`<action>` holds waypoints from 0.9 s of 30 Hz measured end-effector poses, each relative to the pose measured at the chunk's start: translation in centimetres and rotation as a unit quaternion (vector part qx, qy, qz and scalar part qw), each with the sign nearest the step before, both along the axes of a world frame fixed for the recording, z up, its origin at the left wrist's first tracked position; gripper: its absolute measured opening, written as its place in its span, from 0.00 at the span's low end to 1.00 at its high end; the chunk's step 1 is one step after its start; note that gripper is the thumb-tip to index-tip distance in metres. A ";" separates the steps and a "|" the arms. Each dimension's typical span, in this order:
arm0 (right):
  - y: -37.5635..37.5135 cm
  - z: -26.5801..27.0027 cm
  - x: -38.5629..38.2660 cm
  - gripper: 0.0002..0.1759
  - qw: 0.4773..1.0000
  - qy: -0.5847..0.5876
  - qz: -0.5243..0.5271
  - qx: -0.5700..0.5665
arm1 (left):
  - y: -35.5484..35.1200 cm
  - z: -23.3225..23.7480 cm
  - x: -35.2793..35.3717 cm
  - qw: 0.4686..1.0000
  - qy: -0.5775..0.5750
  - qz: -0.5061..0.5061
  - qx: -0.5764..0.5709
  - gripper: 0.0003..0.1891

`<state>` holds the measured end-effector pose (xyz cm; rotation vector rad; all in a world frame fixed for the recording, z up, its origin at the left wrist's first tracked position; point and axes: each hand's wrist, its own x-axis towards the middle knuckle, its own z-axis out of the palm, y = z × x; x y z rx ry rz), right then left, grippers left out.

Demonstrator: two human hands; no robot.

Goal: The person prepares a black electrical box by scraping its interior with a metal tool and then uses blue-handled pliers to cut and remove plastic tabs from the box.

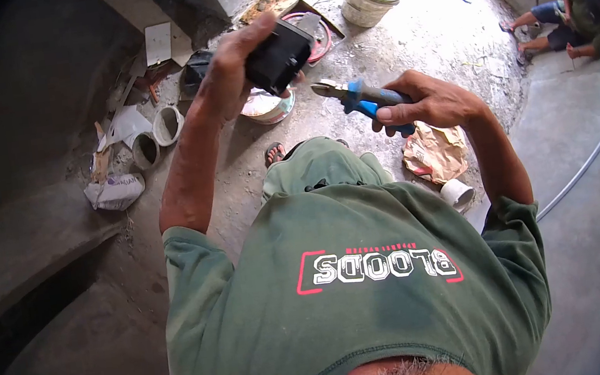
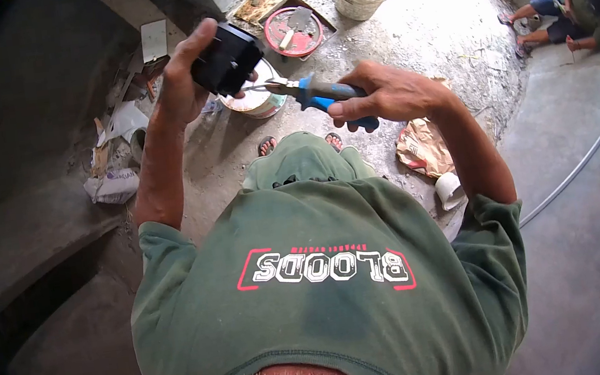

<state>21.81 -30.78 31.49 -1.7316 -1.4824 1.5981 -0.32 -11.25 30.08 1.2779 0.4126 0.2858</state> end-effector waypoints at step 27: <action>23.6 -54.9 -9.3 0.20 0.933 -0.357 0.037 0.019 | -5.8 -26.1 -32.9 0.689 0.058 0.534 -0.487 0.37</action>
